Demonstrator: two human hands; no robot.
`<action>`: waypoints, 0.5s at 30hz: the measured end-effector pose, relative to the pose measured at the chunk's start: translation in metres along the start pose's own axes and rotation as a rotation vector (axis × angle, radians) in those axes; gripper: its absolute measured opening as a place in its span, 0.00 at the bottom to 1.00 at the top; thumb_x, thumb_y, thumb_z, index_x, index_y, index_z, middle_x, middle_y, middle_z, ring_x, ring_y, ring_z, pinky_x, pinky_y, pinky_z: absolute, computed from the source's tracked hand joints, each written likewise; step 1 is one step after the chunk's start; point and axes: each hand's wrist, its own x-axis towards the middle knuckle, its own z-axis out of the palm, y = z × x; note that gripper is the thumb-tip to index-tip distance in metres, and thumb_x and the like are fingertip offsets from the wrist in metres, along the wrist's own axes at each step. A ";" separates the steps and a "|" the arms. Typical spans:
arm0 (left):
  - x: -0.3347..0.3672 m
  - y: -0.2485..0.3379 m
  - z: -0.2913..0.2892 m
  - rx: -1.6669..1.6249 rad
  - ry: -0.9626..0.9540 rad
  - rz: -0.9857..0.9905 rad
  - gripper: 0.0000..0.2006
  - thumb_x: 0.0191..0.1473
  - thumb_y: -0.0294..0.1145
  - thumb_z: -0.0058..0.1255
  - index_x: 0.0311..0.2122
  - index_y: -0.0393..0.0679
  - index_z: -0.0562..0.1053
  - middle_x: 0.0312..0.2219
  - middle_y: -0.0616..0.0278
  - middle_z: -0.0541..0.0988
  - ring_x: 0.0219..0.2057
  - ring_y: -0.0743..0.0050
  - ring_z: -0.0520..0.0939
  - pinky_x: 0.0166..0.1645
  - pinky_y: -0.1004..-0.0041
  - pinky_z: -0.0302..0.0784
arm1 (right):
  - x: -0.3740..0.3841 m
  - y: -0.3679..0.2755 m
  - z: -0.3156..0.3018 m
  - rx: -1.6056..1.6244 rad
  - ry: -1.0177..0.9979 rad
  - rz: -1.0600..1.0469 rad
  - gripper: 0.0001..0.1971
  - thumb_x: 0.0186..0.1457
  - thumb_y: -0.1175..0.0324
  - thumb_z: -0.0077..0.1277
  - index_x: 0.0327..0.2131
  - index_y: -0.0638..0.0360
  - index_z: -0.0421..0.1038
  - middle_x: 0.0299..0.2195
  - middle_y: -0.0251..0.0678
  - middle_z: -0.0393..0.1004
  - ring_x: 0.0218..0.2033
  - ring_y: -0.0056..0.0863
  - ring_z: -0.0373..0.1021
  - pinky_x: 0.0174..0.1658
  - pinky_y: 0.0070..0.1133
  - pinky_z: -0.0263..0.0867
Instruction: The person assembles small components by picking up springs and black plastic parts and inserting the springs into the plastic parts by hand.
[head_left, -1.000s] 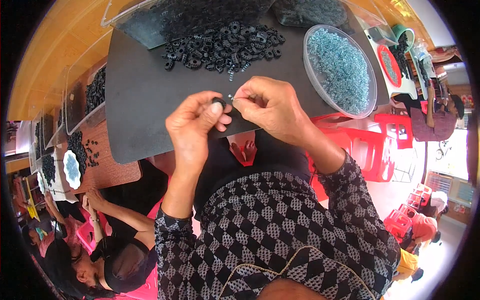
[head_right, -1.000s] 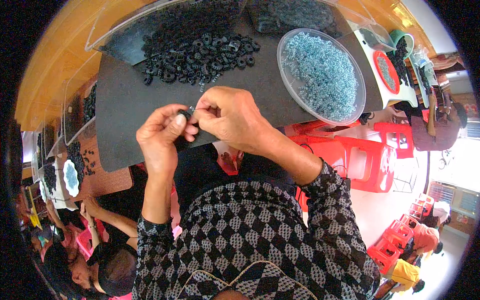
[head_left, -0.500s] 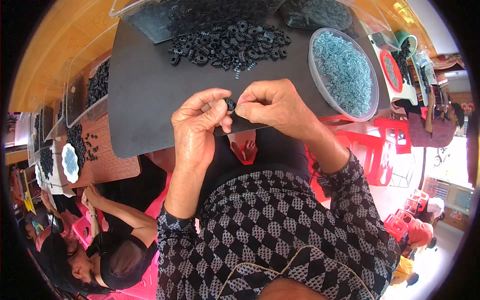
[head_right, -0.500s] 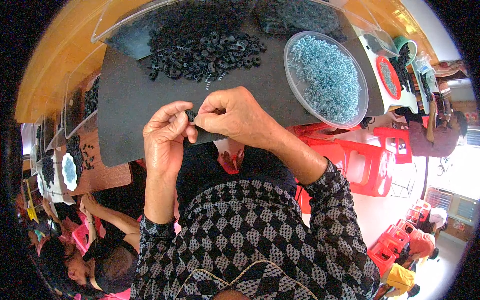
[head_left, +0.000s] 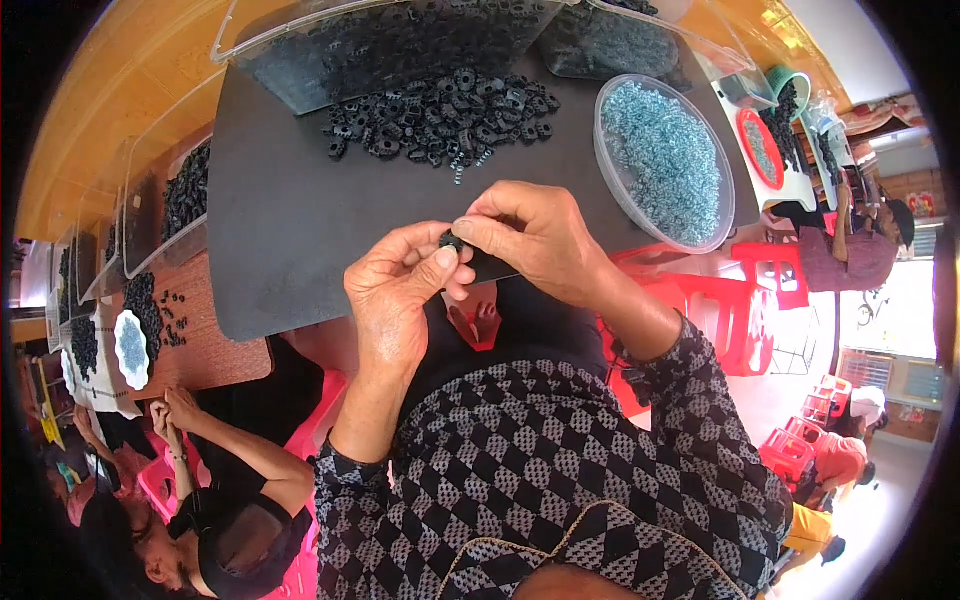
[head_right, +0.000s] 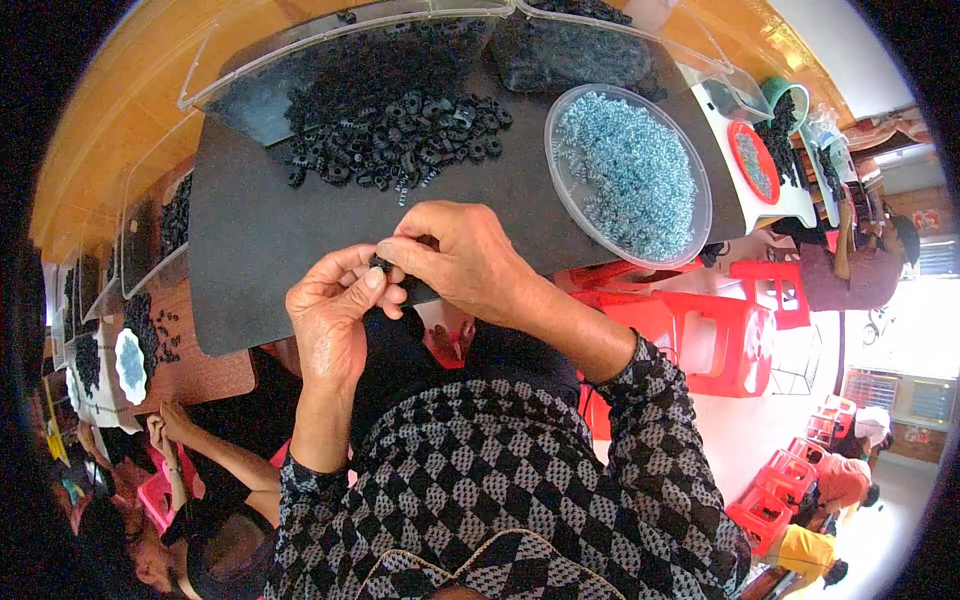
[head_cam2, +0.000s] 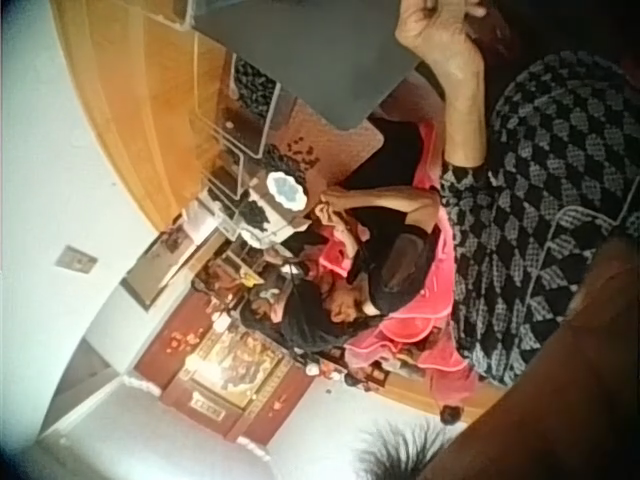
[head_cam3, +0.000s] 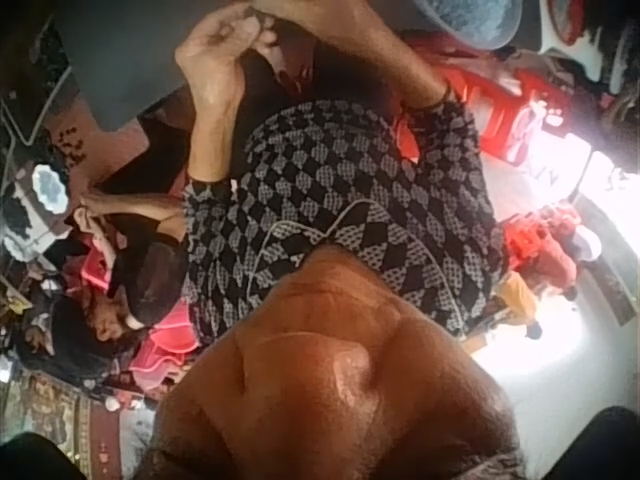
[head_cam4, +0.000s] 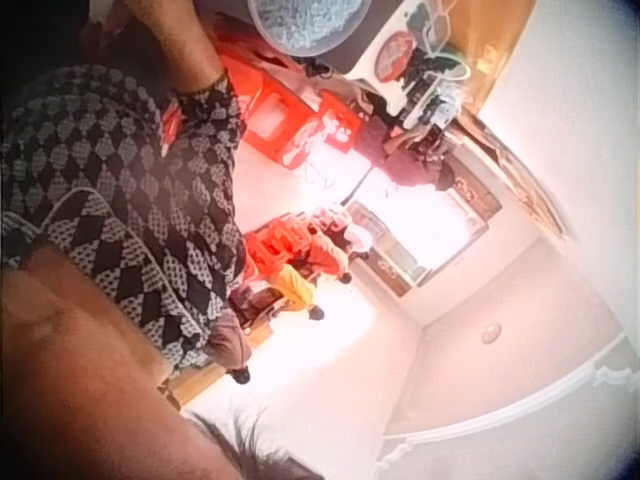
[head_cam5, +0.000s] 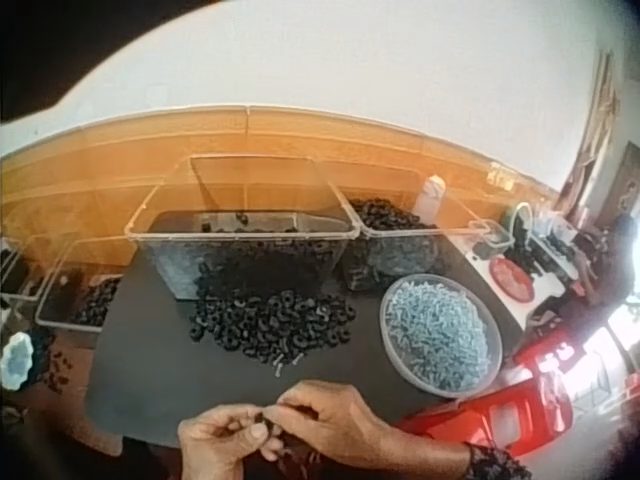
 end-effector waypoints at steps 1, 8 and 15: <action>0.000 0.000 -0.002 -0.009 0.005 0.003 0.09 0.49 0.20 0.52 0.38 0.30 0.72 0.27 0.51 0.78 0.23 0.70 0.79 0.25 0.77 0.76 | 0.000 0.002 0.000 -0.019 0.020 -0.055 0.07 0.50 0.70 0.54 0.27 0.66 0.73 0.22 0.31 0.71 0.24 0.14 0.65 0.26 0.15 0.60; 0.001 0.001 -0.004 0.029 0.074 0.047 0.08 0.49 0.20 0.51 0.36 0.31 0.72 0.27 0.52 0.78 0.23 0.72 0.78 0.26 0.78 0.75 | 0.020 0.048 -0.027 -0.400 0.493 -0.328 0.03 0.42 0.75 0.54 0.25 0.60 0.72 0.23 0.40 0.71 0.27 0.41 0.69 0.30 0.30 0.64; 0.005 -0.004 -0.006 0.036 0.063 0.030 0.08 0.49 0.20 0.52 0.37 0.31 0.72 0.27 0.52 0.78 0.23 0.72 0.78 0.25 0.78 0.74 | 0.042 0.054 -0.013 -0.641 0.425 -0.469 0.09 0.41 0.76 0.56 0.30 0.59 0.74 0.24 0.36 0.70 0.27 0.36 0.67 0.31 0.28 0.63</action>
